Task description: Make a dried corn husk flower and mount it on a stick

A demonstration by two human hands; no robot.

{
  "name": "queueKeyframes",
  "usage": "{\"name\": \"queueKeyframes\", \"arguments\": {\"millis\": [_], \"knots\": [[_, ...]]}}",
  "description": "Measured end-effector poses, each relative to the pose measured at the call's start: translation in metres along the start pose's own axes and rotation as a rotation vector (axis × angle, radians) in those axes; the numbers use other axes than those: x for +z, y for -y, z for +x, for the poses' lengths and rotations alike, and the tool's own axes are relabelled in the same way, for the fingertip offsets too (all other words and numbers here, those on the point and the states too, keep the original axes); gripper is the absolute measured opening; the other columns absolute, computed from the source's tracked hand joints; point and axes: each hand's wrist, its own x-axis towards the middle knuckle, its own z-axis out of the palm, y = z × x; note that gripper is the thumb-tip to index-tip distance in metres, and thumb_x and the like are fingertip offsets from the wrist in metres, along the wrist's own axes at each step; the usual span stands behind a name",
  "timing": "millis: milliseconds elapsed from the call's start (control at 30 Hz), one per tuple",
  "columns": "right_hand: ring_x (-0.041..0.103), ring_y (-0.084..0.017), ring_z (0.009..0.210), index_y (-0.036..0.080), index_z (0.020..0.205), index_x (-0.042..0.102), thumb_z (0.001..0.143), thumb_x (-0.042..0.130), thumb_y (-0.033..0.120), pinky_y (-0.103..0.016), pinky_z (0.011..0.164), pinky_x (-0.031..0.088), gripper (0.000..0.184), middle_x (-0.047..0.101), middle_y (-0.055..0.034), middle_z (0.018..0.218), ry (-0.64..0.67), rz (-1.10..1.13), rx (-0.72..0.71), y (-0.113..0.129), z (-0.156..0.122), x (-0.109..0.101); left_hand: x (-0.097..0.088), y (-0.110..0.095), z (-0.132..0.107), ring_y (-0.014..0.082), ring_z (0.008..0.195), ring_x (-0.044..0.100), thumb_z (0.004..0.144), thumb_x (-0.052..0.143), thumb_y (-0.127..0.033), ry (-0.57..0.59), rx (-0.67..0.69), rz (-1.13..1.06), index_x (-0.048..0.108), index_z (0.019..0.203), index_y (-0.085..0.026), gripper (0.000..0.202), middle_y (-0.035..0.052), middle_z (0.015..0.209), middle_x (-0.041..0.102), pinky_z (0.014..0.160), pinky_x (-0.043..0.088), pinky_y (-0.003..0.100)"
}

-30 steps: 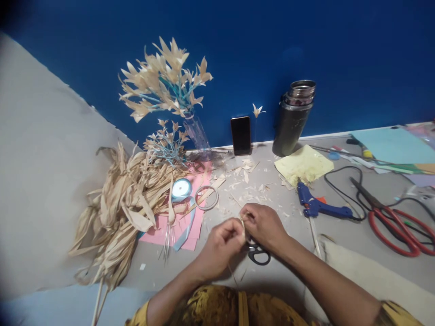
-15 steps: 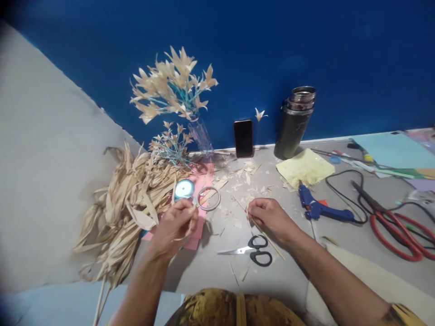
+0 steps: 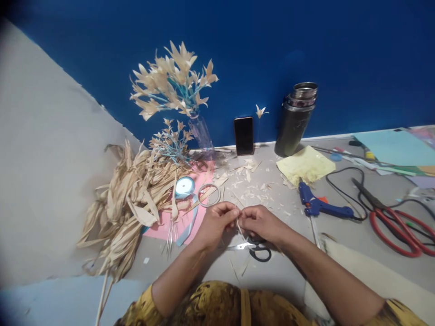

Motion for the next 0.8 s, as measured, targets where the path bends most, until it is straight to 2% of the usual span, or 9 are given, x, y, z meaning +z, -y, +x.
{"name": "queueKeyframes", "arguments": {"millis": [133,267,367,433,567,800], "knots": [[0.022,-0.005,0.04,0.011,0.076,0.074,0.084,0.066,0.055,-0.023,0.043,0.011,0.046,0.043,0.0065,0.044,0.078,0.106,-0.022,0.0033,0.0006,-0.0017,-0.0005,0.0024,0.0053,0.0081,0.04,0.049,0.067,0.085,-0.038,0.035,-0.074,-0.166,0.063,0.069,-0.014,0.033,-0.0018,0.05,0.055,0.044,0.023,0.02],[0.033,-0.005,0.044,0.01,0.083,0.077,0.075,0.079,0.051,-0.022,0.043,0.016,0.042,0.068,-0.0044,0.061,0.077,0.099,-0.012,0.0023,0.002,-0.002,-0.0017,0.0039,0.0075,0.0069,0.039,0.046,0.062,0.089,-0.038,0.01,-0.108,-0.229,0.063,0.07,-0.014,0.037,-0.003,0.047,0.053,0.042,0.021,0.019],[0.036,-0.005,0.044,0.011,0.073,0.075,0.071,0.082,0.049,-0.021,0.043,0.019,0.039,0.074,-0.0092,0.069,0.068,0.058,0.007,-0.0004,0.003,-0.0025,-0.0027,0.0068,0.0087,0.0041,0.042,0.04,0.054,0.094,-0.033,-0.013,-0.111,-0.329,0.06,0.066,-0.014,0.04,-0.0061,0.047,0.048,0.043,0.024,0.018],[0.038,-0.005,0.043,0.012,0.065,0.071,0.068,0.085,0.047,-0.021,0.043,0.02,0.038,0.074,-0.0081,0.065,0.053,0.027,0.027,-0.0013,0.0031,-0.0026,-0.0036,0.0079,0.0088,0.0034,0.044,0.038,0.052,0.095,-0.03,-0.015,-0.106,-0.389,0.058,0.063,-0.014,0.042,-0.0067,0.05,0.046,0.044,0.025,0.018],[0.04,-0.006,0.042,0.015,0.064,0.067,0.062,0.088,0.043,-0.02,0.042,0.023,0.036,0.071,-0.0044,0.058,0.008,-0.021,0.038,0.001,0.0023,-0.002,-0.0051,0.0063,0.0074,0.0026,0.046,0.038,0.054,0.096,-0.029,0.015,-0.061,-0.454,0.054,0.06,-0.014,0.045,-0.0055,0.06,0.049,0.045,0.026,0.018],[0.032,-0.004,0.04,0.017,0.062,0.059,0.064,0.088,0.045,-0.019,0.04,0.017,0.04,0.062,0.0021,0.05,-0.081,-0.013,-0.046,0.0038,0.0003,-0.0002,-0.0092,-0.0002,0.0076,0.0023,0.05,0.036,0.059,0.095,-0.027,-0.029,0.004,-0.532,0.053,0.064,-0.014,0.044,-0.0053,0.069,0.048,0.048,0.028,0.019]]}}
